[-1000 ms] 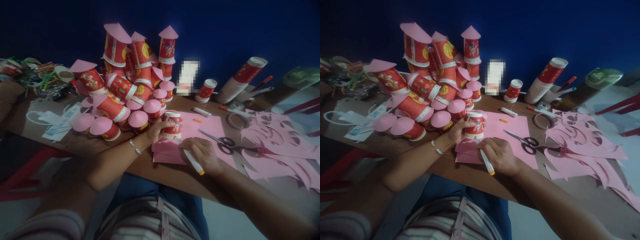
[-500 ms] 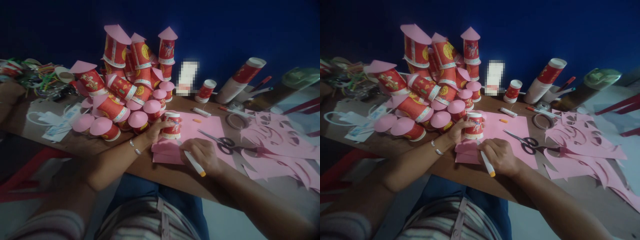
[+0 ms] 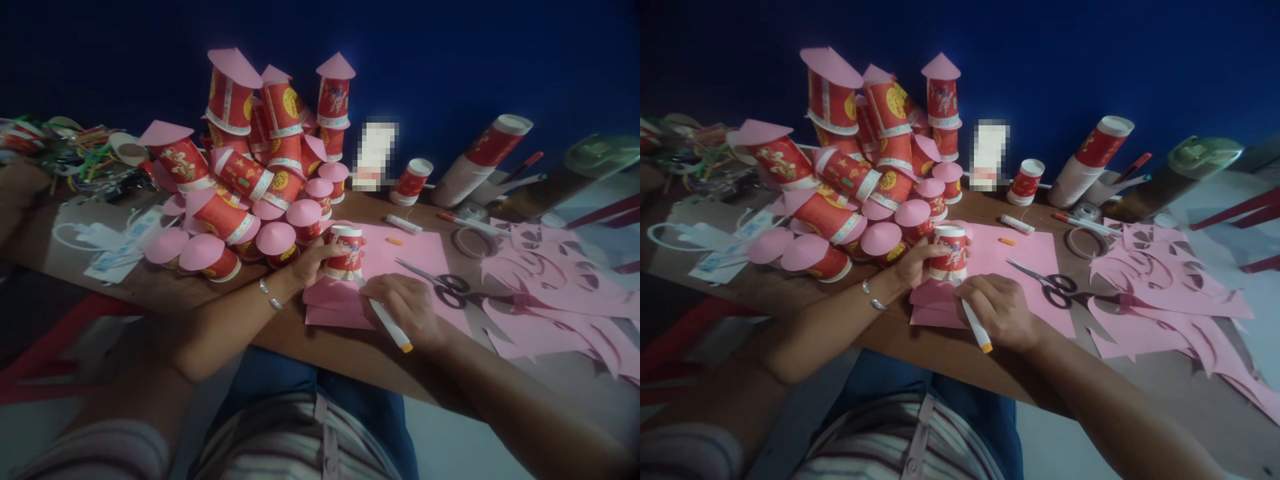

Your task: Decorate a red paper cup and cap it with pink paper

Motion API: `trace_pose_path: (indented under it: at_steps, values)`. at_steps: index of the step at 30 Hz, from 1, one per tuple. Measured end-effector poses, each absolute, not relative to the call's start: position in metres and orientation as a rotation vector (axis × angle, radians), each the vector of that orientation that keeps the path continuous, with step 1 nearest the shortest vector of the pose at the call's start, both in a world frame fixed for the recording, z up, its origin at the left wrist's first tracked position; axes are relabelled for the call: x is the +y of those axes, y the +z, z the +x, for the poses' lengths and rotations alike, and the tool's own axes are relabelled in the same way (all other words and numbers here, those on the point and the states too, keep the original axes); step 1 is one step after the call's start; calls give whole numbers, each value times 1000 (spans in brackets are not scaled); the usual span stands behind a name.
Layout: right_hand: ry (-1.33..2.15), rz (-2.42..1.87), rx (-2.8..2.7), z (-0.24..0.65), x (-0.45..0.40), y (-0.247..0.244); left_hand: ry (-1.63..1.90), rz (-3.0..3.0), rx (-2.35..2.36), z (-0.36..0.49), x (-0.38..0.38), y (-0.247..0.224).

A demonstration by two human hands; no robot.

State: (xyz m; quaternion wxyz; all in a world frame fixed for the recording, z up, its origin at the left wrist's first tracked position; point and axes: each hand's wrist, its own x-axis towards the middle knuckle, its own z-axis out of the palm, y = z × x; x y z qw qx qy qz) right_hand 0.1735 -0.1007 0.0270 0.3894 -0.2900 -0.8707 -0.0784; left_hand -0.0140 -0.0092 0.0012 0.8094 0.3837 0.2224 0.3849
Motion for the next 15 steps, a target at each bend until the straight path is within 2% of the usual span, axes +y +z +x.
trace_pose_path:
  at_steps: [15]
  values:
    - [-169, -695, -2278, 174, -97, 28, 779, 879, 468, -16, -8, 0]
